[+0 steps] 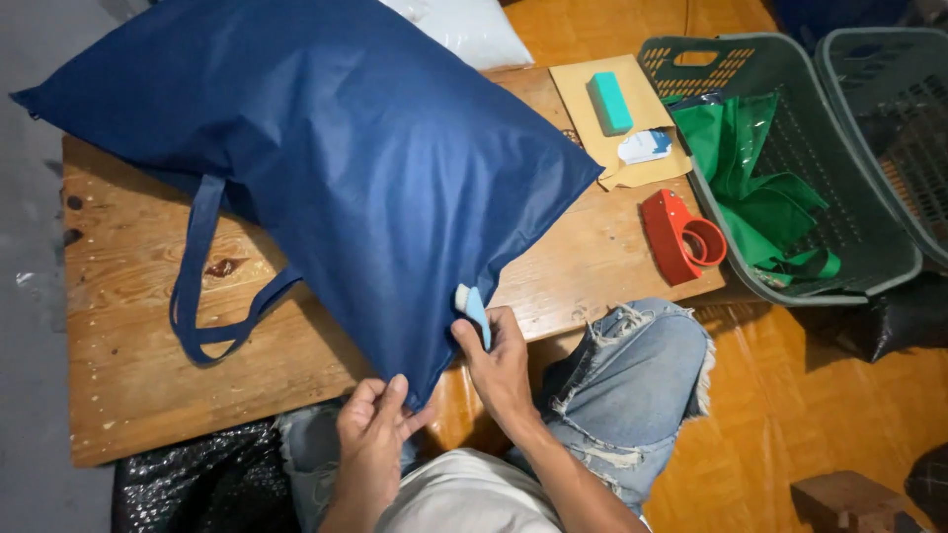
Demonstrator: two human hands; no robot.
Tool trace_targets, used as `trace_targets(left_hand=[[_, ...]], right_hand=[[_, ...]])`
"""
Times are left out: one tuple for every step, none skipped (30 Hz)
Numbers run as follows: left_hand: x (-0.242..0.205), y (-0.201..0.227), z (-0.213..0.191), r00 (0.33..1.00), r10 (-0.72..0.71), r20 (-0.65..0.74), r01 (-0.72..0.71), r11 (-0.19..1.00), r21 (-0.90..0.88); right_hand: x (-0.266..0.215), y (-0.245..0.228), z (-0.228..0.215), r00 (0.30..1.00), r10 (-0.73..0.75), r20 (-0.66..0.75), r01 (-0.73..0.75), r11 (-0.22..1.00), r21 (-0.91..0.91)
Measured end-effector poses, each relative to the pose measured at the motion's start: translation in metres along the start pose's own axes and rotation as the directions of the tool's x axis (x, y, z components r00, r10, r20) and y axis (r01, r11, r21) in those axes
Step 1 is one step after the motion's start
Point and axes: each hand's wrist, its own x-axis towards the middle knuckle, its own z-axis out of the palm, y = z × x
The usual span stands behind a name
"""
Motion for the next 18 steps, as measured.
trace_targets(left_hand=[[-0.002, 0.001, -0.001, 1.000, -0.001, -0.010, 0.001, 1.000, 0.000], [-0.003, 0.001, -0.002, 0.999, -0.039, -0.004, 0.038, 0.998, -0.057], [-0.005, 0.001, -0.001, 0.997, -0.075, 0.007, 0.076, 0.991, -0.115], [-0.005, -0.003, -0.007, 0.997, -0.077, 0.001, 0.077, 0.990, -0.118], [-0.002, -0.006, -0.010, 0.997, -0.073, 0.030, 0.077, 0.983, -0.164], [0.001, -0.010, -0.013, 0.996, -0.067, 0.060, 0.078, 0.975, -0.210], [0.001, -0.009, -0.012, 0.996, -0.070, 0.062, 0.082, 0.974, -0.210], [0.001, -0.010, -0.010, 0.995, -0.040, 0.089, 0.060, 0.971, -0.233], [0.002, -0.009, -0.009, 0.993, -0.009, 0.116, 0.039, 0.966, -0.256], [-0.001, -0.004, -0.003, 0.993, -0.012, 0.118, 0.042, 0.966, -0.255], [-0.005, 0.001, 0.003, 0.994, 0.006, 0.111, 0.021, 0.970, -0.242], [-0.009, 0.007, 0.009, 0.994, 0.025, 0.104, -0.001, 0.973, -0.230], [-0.007, 0.003, 0.006, 0.994, 0.032, 0.105, -0.007, 0.974, -0.228], [-0.005, -0.002, 0.003, 0.996, 0.033, 0.080, -0.014, 0.972, -0.233], [-0.005, -0.006, -0.001, 0.998, 0.031, 0.051, -0.018, 0.971, -0.237], [-0.007, -0.005, -0.001, 0.998, 0.034, 0.047, -0.022, 0.972, -0.236], [-0.007, -0.004, 0.000, 0.997, 0.032, 0.074, -0.012, 0.967, -0.253], [-0.007, -0.002, 0.002, 0.994, 0.030, 0.102, -0.001, 0.963, -0.269]], right_hand=[[-0.006, -0.010, -0.004, 1.000, 0.006, 0.007, -0.006, 1.000, 0.000], [-0.012, -0.020, -0.008, 0.995, -0.075, 0.073, 0.081, 0.992, -0.095], [-0.018, -0.031, -0.013, 0.978, -0.151, 0.144, 0.176, 0.967, -0.185], [-0.028, -0.035, -0.014, 0.978, -0.146, 0.150, 0.173, 0.967, -0.186], [-0.035, -0.039, -0.015, 0.932, -0.228, 0.283, 0.296, 0.928, -0.227], [-0.043, -0.044, -0.017, 0.861, -0.294, 0.415, 0.419, 0.873, -0.250], [-0.043, -0.040, -0.016, 0.863, -0.292, 0.412, 0.417, 0.873, -0.253], [-0.044, -0.036, -0.016, 0.844, -0.349, 0.406, 0.476, 0.836, -0.271], [-0.044, -0.031, -0.015, 0.821, -0.406, 0.401, 0.533, 0.795, -0.288], [-0.035, -0.026, -0.018, 0.823, -0.404, 0.399, 0.531, 0.796, -0.291], [-0.026, -0.021, -0.020, 0.877, -0.386, 0.286, 0.468, 0.821, -0.328], [-0.018, -0.016, -0.022, 0.916, -0.363, 0.168, 0.400, 0.844, -0.356], [-0.022, -0.021, -0.025, 0.914, -0.368, 0.169, 0.405, 0.844, -0.351], [-0.027, -0.027, -0.028, 0.897, -0.367, 0.247, 0.434, 0.838, -0.332], [-0.033, -0.032, -0.032, 0.875, -0.360, 0.325, 0.458, 0.833, -0.310], [-0.039, -0.029, -0.029, 0.874, -0.360, 0.328, 0.458, 0.835, -0.305], [-0.044, -0.027, -0.026, 0.821, -0.397, 0.410, 0.532, 0.793, -0.298], [-0.049, -0.024, -0.023, 0.761, -0.426, 0.490, 0.601, 0.747, -0.283]])
